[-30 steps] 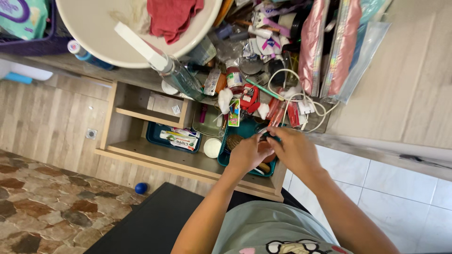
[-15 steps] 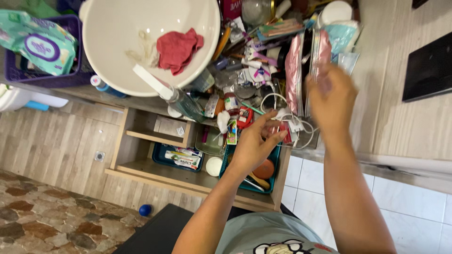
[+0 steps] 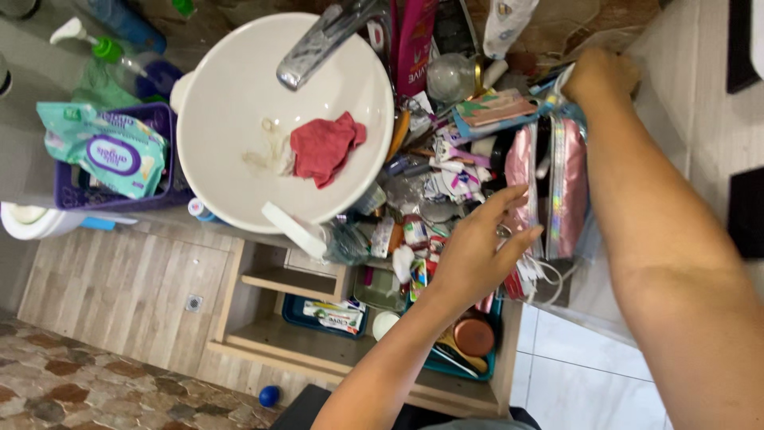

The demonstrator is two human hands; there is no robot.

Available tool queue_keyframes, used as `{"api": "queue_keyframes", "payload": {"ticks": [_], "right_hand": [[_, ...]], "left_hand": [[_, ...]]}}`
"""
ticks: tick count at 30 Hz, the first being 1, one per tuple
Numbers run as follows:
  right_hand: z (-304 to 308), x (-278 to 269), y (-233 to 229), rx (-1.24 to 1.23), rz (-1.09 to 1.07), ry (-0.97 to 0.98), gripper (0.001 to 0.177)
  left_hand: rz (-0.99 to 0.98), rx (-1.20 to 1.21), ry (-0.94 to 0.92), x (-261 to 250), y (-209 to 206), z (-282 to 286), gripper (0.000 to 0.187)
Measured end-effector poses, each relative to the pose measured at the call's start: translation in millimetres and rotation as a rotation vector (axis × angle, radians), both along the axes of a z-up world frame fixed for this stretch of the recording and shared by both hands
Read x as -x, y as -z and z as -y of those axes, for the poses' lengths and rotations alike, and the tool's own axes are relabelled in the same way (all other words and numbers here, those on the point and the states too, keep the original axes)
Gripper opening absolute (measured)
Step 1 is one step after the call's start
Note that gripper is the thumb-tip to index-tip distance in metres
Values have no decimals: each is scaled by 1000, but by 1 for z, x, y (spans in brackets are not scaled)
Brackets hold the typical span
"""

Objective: The person organizes a cluttered bathroom drawer by sorting various toiletries and personal care items. They pick up items such as a hairbrush, toothpaste, and a makeup bag, inspect them, and place them into a teal plastic organizer tray within the drawer.

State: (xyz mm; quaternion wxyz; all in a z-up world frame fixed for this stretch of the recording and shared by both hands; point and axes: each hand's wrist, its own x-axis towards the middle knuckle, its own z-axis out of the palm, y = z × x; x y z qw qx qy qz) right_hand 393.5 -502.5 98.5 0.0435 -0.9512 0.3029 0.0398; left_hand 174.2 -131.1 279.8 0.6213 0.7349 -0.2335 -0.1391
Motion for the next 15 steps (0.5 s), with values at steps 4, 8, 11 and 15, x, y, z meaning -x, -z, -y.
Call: {"api": "queue_keyframes", "payload": {"ticks": [4,8,11,15], "right_hand": [[-14,14,-9,141,-194,-40,65],[-11,12,-10,258,-234,-26,92],[-7,14,2,289,-121,-107,106],[-10,10,-5,145,-66,-43,107]], "left_hand": [[-97,15,27,-35,-7,18,52],[-37,47,46,-52,-1,33,51],[-76,38,64,-58,4,40,51],[-74,58,57,-64,9,38,51]]}}
